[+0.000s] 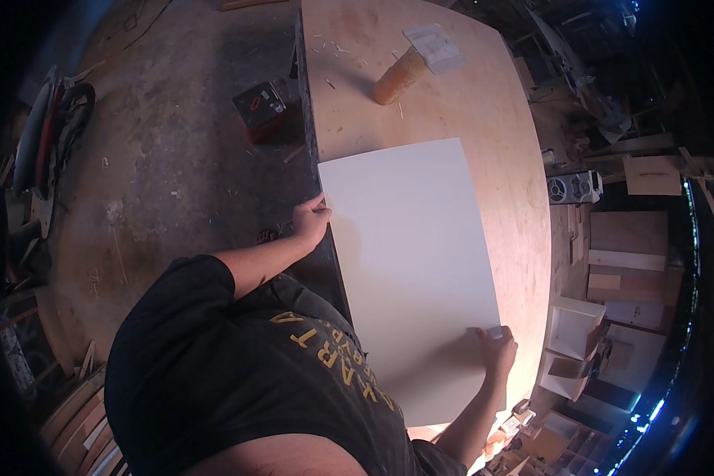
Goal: The person applies a white veneer sheet to a wooden board, smoothing it down by hand, then uses a sanding block to finish the edges and a ruler to check the alignment.
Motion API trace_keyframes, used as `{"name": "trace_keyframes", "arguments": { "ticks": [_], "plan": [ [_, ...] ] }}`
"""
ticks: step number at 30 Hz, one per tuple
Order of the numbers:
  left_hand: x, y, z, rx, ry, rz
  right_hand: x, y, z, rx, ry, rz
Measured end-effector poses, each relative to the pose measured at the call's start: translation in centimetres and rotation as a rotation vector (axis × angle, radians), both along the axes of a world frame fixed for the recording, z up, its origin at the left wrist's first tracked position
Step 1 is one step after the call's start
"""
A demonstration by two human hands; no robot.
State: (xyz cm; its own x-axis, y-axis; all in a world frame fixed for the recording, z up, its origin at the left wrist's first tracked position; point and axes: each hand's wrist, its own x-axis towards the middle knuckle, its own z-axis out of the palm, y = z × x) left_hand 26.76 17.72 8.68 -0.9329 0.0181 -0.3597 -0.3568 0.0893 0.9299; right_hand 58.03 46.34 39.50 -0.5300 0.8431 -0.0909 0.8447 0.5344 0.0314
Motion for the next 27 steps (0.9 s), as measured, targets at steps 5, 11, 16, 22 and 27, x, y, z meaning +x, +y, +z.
{"name": "trace_keyframes", "arguments": {
  "ticks": [5,11,16,22,27],
  "plan": [
    [0.0,-0.1,-0.8,0.013,0.013,0.004,-0.9,-0.5,0.9,-0.021,-0.021,-0.006],
    [0.0,-0.5,0.7,-0.108,0.055,-0.055,-1.0,-0.5,1.2,-0.045,-0.045,-0.033],
    [0.2,-0.6,0.9,-0.228,0.182,-0.073,-1.5,-1.2,1.8,-0.017,-0.057,-0.037],
    [0.3,-0.4,0.5,-0.148,0.161,-0.036,-1.6,-1.6,2.3,-0.046,-0.054,-0.022],
    [-0.1,-0.8,0.7,-0.169,0.174,-0.071,-1.8,-1.9,2.4,-0.040,-0.063,-0.026]
  ]
}}
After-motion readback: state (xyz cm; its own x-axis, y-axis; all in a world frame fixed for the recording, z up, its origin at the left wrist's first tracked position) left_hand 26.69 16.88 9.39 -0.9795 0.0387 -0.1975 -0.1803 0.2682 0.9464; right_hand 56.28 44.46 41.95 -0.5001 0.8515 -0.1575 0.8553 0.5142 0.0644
